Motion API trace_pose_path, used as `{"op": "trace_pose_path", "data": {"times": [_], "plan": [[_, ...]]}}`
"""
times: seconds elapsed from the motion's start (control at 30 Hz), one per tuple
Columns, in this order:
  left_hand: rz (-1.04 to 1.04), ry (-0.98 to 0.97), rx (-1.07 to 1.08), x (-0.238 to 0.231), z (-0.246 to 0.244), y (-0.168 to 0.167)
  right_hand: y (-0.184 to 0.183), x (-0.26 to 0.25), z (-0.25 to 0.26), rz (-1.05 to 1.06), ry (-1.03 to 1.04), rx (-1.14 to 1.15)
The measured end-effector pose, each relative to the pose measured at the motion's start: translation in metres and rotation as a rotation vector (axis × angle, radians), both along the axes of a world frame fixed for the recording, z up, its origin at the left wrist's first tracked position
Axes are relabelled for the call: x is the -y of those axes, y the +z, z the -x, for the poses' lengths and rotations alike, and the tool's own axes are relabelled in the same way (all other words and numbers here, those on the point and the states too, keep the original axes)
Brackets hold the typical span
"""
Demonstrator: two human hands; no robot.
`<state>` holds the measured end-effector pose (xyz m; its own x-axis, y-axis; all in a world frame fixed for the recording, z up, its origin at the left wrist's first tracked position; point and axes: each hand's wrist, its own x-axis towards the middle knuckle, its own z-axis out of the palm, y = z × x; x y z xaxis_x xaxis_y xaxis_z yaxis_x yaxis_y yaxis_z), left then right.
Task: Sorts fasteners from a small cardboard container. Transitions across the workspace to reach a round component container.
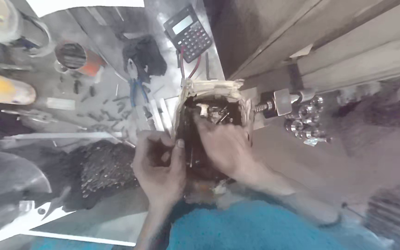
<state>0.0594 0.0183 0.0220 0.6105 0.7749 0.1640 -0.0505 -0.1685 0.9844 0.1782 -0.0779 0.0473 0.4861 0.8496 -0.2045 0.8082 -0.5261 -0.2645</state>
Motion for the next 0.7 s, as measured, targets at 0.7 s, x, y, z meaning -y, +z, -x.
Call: {"op": "trace_pose_path", "data": {"times": [0.7], "plan": [[0.022,-0.036,0.008,-0.002,0.003,-0.003,0.050,0.082,-0.080,-0.315,-0.030,0.026]]}}
